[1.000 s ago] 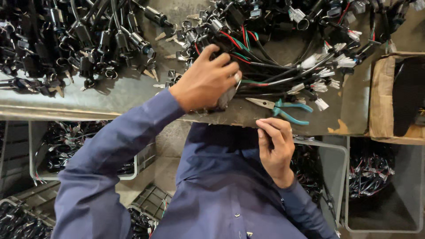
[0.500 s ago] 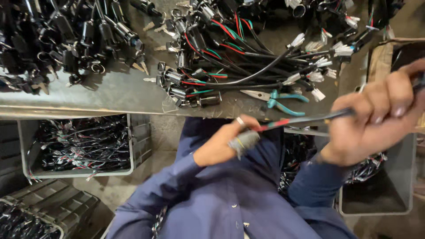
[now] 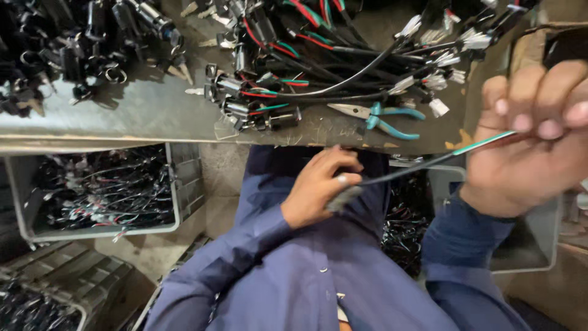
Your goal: The person repeatedly strips the outer insulation from black wires using pliers, exposing the inner conductors. The person handles multiple wires one at a time, cutting the insulation and discarding the removed pieces onto the workbench.
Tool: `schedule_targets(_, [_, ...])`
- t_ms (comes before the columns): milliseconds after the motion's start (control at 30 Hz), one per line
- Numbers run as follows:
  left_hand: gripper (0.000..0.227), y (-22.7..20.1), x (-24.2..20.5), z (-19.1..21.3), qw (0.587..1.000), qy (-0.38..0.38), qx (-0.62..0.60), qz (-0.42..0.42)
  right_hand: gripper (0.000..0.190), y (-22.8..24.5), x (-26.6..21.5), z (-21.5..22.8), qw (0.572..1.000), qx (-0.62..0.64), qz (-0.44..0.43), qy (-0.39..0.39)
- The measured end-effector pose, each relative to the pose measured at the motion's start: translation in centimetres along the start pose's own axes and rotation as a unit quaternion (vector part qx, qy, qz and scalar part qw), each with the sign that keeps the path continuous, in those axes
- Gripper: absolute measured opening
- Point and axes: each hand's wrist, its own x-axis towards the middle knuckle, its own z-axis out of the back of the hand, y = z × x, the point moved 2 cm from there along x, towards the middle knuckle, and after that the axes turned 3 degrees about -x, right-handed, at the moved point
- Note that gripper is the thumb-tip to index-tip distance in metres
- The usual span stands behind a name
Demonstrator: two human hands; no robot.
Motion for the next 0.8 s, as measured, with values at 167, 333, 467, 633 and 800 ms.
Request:
schedule_targets(167, [0.027,1.3,-1.8,-0.7,0.991,-0.002,-0.085,0.103,0.031,-5.1,-2.4,-5.3,0.996,-0.041,-0.031,0.077])
schedule_targets(333, [0.023,0.8,-0.8,-0.3,0.980,-0.048,-0.112,0.155,0.030,-9.2,-6.9,-7.7,0.944,-0.187,-0.057,0.264])
schedule_targets(467, [0.031,1.0,-1.0,0.5,0.968,-0.012,-0.128,0.214,0.025,-8.6,-7.7,-3.1,0.856,-0.469,-0.054,0.210])
schedule_targets(633, [0.052,1.8,-0.9,1.1,0.960,-0.017,-0.244,0.138,0.052,-8.7,-8.6,-0.9,0.886,-0.443,-0.081,0.108])
schedule_targets(800, [0.050,1.5,-1.1,0.1,0.969,-0.086,-0.214,0.086,0.064,-10.0,-10.7,-2.2,0.901,-0.422,-0.031,0.092])
